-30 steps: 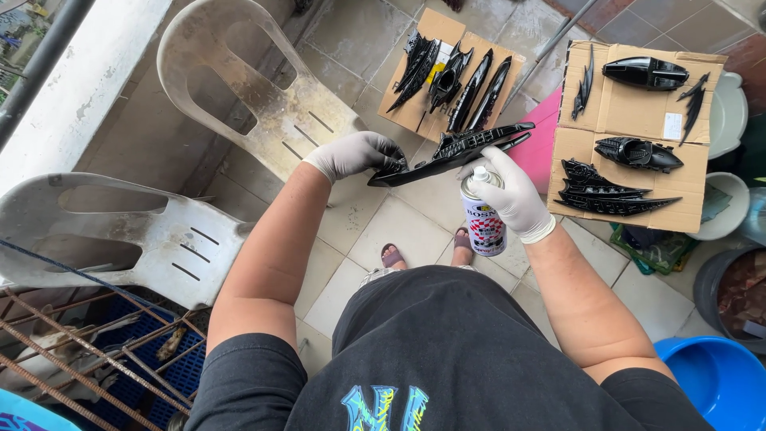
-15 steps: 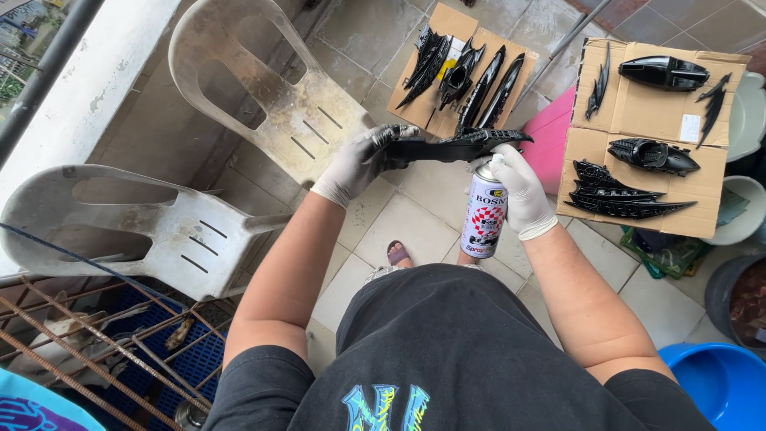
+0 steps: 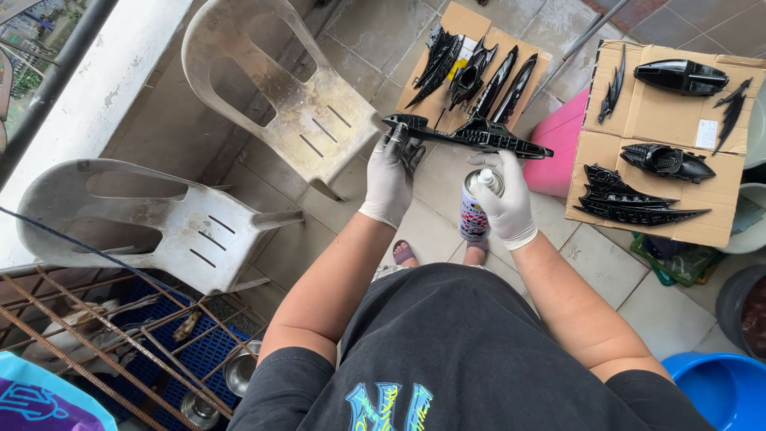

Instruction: The person is spray painting various black plastic components, likely for a vehicle, which are laid out on cardboard on the floor.

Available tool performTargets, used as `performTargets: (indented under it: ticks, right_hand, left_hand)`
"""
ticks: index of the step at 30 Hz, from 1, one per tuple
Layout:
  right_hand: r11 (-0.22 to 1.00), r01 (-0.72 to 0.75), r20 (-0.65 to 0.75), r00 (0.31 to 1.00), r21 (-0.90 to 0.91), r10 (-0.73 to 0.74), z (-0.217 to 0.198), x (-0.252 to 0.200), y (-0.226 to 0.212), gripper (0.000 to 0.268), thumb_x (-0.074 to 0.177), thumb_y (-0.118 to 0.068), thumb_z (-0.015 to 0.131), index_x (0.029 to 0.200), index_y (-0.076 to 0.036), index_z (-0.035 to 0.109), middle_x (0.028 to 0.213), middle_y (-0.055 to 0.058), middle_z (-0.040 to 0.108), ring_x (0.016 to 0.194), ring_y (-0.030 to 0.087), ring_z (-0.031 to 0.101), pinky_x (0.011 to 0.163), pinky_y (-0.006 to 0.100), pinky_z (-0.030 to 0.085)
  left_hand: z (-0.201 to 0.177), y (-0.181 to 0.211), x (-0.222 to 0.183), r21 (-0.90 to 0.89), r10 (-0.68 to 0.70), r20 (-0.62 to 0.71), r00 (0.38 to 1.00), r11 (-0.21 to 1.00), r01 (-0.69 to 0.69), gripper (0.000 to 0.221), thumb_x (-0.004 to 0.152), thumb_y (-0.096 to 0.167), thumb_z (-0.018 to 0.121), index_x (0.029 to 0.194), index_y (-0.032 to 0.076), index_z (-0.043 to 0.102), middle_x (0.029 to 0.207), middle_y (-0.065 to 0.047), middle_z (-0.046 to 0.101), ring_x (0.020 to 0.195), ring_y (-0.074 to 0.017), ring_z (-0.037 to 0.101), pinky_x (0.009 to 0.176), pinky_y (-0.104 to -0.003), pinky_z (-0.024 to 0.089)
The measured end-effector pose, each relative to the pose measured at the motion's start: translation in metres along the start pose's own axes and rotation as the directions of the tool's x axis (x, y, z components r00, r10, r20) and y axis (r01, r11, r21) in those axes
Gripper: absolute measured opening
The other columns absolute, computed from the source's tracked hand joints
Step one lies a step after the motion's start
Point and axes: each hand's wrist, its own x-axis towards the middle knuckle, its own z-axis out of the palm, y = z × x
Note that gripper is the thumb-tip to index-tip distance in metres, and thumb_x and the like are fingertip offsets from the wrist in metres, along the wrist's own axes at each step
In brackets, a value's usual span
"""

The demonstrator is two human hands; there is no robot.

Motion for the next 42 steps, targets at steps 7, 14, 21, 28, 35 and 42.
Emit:
performTargets:
  ticks: [7, 14, 21, 28, 35, 42]
  right_hand:
    - [0.985, 0.130, -0.043, 0.990, -0.111, -0.136, -0.003, -0.002, 0.010, 0.081, 0.084, -0.024, 0.078, 0.154, -0.009, 0.041, 0.134, 0.011, 0.065, 0.123, 0.022, 0.059, 0.111, 0.041, 0.038]
    - [0.954, 0.188, 0.064, 0.982, -0.232, -0.178, -0.009, -0.019, 0.019, 0.095, 0.075, -0.021, 0.083, 0.158, -0.004, 0.040, 0.132, 0.015, 0.067, 0.106, 0.029, 0.069, 0.094, 0.044, 0.051]
    - [0.948, -0.202, 0.135, 0.961, -0.244, 0.240, -0.059, -0.023, 0.010, 0.069, 0.086, -0.023, 0.072, 0.150, -0.005, 0.052, 0.101, -0.002, 0.068, 0.092, 0.010, 0.061, 0.094, 0.028, 0.048]
    - [0.973, -0.227, 0.211, 0.954, 0.034, 0.215, -0.116, 0.014, -0.027, 0.053, 0.087, -0.012, 0.070, 0.137, -0.002, 0.059, 0.112, 0.007, 0.067, 0.099, 0.017, 0.063, 0.091, 0.032, 0.054]
    - [0.935, 0.277, 0.484, 0.864, -0.223, -0.141, -0.063, 0.043, -0.135, 0.059, 0.076, -0.034, 0.086, 0.128, -0.013, 0.070, 0.140, 0.013, 0.064, 0.126, 0.033, 0.062, 0.104, 0.049, 0.047]
    - [0.892, 0.316, 0.583, 0.809, -0.323, -0.075, -0.039, 0.051, -0.139, 0.065, 0.072, -0.039, 0.087, 0.131, -0.020, 0.067, 0.142, 0.011, 0.060, 0.126, 0.035, 0.062, 0.101, 0.050, 0.050]
  left_hand:
    - [0.034, 0.018, -0.022, 0.009, 0.016, 0.026, 1.000, 1.000, -0.016, 0.023, 0.094, 0.023, 0.079, 0.112, 0.013, 0.069, 0.099, -0.001, 0.074, 0.090, -0.0161, 0.075, 0.090, -0.031, 0.059]
    - [0.041, 0.034, -0.007, -0.077, 0.116, 0.050, 0.992, 0.991, -0.112, 0.018, 0.098, 0.019, 0.071, 0.113, 0.009, 0.068, 0.099, -0.006, 0.076, 0.091, -0.0199, 0.077, 0.084, -0.032, 0.064]
    - [0.031, 0.128, 0.024, 0.049, 0.241, 0.647, 0.724, 0.934, -0.354, 0.076, 0.096, 0.025, 0.084, 0.154, -0.002, 0.042, 0.141, -0.019, 0.063, 0.135, -0.0291, 0.058, 0.122, -0.042, 0.044]
    - [0.077, 0.179, -0.023, 0.501, -0.029, 0.847, 0.531, 0.378, -0.778, 0.052, 0.103, 0.037, 0.067, 0.144, 0.007, 0.054, 0.133, -0.009, 0.064, 0.130, -0.0226, 0.059, 0.117, -0.042, 0.043]
    - [0.098, 0.160, -0.040, 0.454, -0.231, 0.887, 0.400, 0.276, -0.847, 0.045, 0.092, 0.023, 0.078, 0.128, 0.000, 0.066, 0.115, -0.021, 0.068, 0.105, -0.0410, 0.068, 0.097, -0.051, 0.053]
    - [0.103, 0.153, -0.052, 0.523, -0.283, 0.852, 0.441, 0.402, -0.752, 0.053, 0.092, 0.011, 0.077, 0.139, -0.002, 0.058, 0.130, -0.024, 0.065, 0.117, -0.0363, 0.067, 0.104, -0.047, 0.052]
